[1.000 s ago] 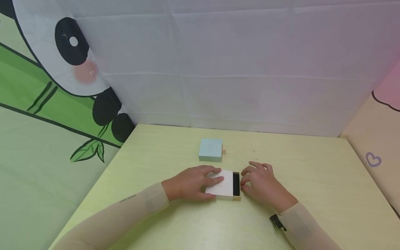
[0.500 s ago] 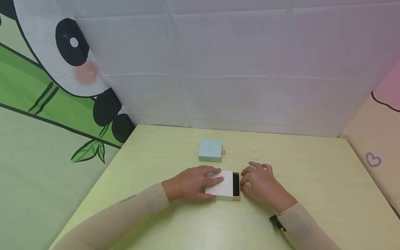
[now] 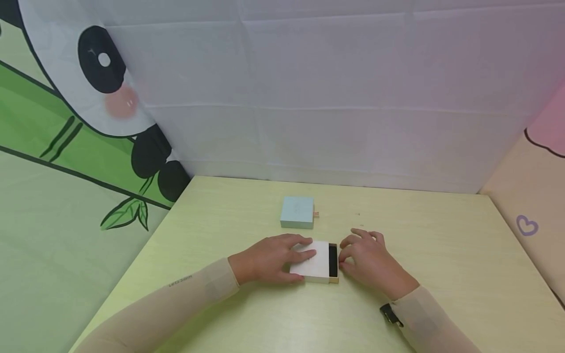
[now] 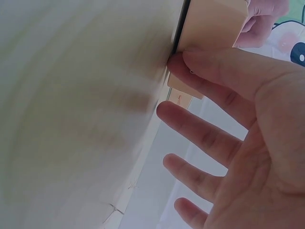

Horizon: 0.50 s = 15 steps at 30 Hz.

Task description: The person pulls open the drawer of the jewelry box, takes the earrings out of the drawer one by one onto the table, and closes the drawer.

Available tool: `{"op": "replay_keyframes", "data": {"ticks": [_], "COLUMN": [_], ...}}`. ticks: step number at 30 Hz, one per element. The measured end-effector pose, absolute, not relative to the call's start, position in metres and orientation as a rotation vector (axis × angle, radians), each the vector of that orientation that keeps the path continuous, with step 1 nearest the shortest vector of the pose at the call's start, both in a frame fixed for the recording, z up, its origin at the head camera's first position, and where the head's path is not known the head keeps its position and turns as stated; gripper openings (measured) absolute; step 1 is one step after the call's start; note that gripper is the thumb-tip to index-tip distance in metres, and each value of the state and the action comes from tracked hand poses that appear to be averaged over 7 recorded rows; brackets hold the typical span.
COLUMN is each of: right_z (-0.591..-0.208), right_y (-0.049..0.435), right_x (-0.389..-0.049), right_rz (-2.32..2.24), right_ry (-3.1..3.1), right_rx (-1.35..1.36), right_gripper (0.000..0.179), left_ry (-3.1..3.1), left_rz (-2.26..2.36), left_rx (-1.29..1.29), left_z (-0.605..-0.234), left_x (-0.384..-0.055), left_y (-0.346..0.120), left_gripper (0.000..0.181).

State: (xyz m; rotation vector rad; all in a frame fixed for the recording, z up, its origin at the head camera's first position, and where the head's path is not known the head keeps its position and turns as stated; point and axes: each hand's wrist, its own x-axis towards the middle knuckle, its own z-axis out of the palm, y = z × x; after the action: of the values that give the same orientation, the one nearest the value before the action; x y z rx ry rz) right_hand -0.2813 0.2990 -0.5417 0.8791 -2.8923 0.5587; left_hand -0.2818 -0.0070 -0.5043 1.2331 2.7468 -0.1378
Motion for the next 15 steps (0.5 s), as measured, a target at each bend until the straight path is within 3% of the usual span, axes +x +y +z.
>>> {"op": "replay_keyframes", "data": {"ticks": [15], "right_z": [-0.5413], "right_y": [0.3001], "right_x": [-0.2862], "right_rz": [0.562], "right_ry": [-2.875], "right_rx": [0.902], "right_gripper": [0.019], "left_ry": [2.754], "left_rz": [-0.137], "left_rx": [1.226], "left_z": [-0.5049], "left_x": [-0.2843], "left_y": [-0.0053], "left_gripper": [0.07]}}
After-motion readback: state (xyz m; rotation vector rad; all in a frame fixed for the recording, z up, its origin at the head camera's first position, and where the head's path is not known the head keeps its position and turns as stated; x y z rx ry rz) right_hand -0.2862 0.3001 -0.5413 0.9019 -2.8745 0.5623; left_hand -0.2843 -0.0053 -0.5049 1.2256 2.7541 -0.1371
